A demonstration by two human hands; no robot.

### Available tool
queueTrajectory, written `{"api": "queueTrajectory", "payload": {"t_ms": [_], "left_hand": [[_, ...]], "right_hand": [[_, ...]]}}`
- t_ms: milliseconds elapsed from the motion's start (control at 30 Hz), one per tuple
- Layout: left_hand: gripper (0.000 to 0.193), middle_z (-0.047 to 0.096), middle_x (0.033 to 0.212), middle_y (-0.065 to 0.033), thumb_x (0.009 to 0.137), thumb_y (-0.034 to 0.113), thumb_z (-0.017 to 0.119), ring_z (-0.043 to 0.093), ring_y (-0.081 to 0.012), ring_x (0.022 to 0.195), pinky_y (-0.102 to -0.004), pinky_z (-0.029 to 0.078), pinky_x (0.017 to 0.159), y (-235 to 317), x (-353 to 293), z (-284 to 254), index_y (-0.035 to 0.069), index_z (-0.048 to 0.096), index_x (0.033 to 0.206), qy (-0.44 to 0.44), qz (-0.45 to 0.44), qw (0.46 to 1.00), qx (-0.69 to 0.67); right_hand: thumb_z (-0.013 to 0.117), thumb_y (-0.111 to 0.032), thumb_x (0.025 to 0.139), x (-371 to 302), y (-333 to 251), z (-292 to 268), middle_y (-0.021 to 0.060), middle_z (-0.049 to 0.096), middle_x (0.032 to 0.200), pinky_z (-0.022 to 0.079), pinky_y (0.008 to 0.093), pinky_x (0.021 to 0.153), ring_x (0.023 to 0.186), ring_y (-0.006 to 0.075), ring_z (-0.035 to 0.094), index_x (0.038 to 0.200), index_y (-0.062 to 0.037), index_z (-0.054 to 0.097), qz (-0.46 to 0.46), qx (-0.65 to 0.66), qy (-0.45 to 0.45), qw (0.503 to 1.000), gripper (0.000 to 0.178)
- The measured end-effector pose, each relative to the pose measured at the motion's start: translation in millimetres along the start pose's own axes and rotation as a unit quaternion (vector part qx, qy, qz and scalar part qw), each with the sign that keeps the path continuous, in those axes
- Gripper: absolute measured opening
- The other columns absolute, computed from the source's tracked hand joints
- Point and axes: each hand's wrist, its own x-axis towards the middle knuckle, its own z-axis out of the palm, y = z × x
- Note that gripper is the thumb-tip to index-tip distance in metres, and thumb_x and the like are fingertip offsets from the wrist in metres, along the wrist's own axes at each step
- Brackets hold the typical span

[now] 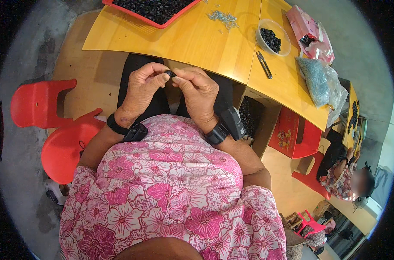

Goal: The person assembles small black plastic components by hand, combining pieces and placing finished items into a clear bowl.

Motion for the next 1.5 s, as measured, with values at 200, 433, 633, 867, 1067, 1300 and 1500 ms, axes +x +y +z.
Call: {"api": "queueTrajectory", "payload": {"t_ms": [200, 433, 633, 867, 1067, 1300, 1500], "left_hand": [[0.011, 0.059, 0.076, 0.0028, 0.084, 0.007, 0.065, 0.052, -0.0018, 0.068, -0.0174, 0.043, 0.058, 1, 2, -1, 0.000, 0.062, 0.092, -0.002, 0.026, 0.999, 0.048], [0.011, 0.060, 0.076, 0.0027, 0.085, 0.007, 0.064, 0.051, -0.0014, 0.067, -0.0174, 0.042, 0.057, -2, 0, -1, 0.000, 0.062, 0.092, 0.012, 0.034, 0.998, 0.052], [0.015, 0.056, 0.078, 0.0015, 0.085, 0.012, 0.064, 0.051, -0.0043, 0.070, -0.0179, 0.043, 0.062, 1, -1, -2, 0.000, 0.061, 0.094, -0.004, -0.012, 1.000, 0.020], [0.015, 0.057, 0.078, 0.0002, 0.086, 0.012, 0.063, 0.053, -0.0058, 0.070, -0.0188, 0.044, 0.064, -5, 1, -4, 0.000, 0.060, 0.095, -0.015, -0.009, 1.000, -0.021], [0.016, 0.059, 0.080, -0.0011, 0.087, 0.012, 0.063, 0.054, -0.0068, 0.071, -0.0200, 0.045, 0.065, -10, 2, -5, 0.000, 0.060, 0.097, -0.020, -0.013, 0.999, -0.036], [0.012, 0.061, 0.079, 0.0000, 0.087, 0.010, 0.062, 0.053, -0.0050, 0.071, -0.0185, 0.043, 0.063, -10, 2, 2, 0.001, 0.062, 0.095, -0.016, -0.052, 0.986, -0.155], [0.012, 0.061, 0.078, -0.0003, 0.087, 0.010, 0.063, 0.052, -0.0052, 0.069, -0.0186, 0.043, 0.063, -8, 0, -5, 0.000, 0.062, 0.093, -0.038, -0.059, 0.990, -0.123]], "right_hand": [[0.064, 0.010, 0.076, 2, -2, -3, 0.0087, 0.064, 0.087, 0.050, 0.0214, 0.066, 0.073, 0.0112, 0.060, 0.092, 0.0023, 0.068, -0.004, -0.030, -0.001, 1.000, 0.018], [0.064, 0.009, 0.077, 3, -3, -1, 0.0086, 0.064, 0.088, 0.049, 0.0214, 0.066, 0.072, 0.0108, 0.060, 0.091, 0.0030, 0.067, -0.015, -0.066, -0.008, 0.998, 0.016], [0.062, 0.006, 0.081, 3, -2, -2, 0.0092, 0.064, 0.089, 0.050, 0.0219, 0.067, 0.073, 0.0113, 0.060, 0.094, 0.0039, 0.067, 0.052, 0.032, -0.014, 0.998, 0.015], [0.063, 0.004, 0.081, 5, 2, -6, 0.0100, 0.066, 0.087, 0.050, 0.0235, 0.068, 0.072, 0.0130, 0.060, 0.095, 0.0039, 0.066, 0.167, 0.183, -0.017, 0.969, 0.015], [0.063, 0.003, 0.081, 7, -1, -4, 0.0099, 0.066, 0.086, 0.050, 0.0239, 0.069, 0.072, 0.0134, 0.060, 0.095, 0.0044, 0.065, 0.210, 0.261, -0.033, 0.942, 0.014], [0.063, 0.003, 0.082, 5, 4, -4, 0.0093, 0.066, 0.084, 0.050, 0.0234, 0.067, 0.070, 0.0126, 0.060, 0.095, 0.0042, 0.065, 0.131, 0.164, -0.014, 0.978, 0.013], [0.062, 0.004, 0.082, 5, 0, -4, 0.0082, 0.066, 0.081, 0.050, 0.0229, 0.066, 0.068, 0.0118, 0.060, 0.094, 0.0038, 0.066, 0.131, 0.130, -0.027, 0.982, 0.012]]}}
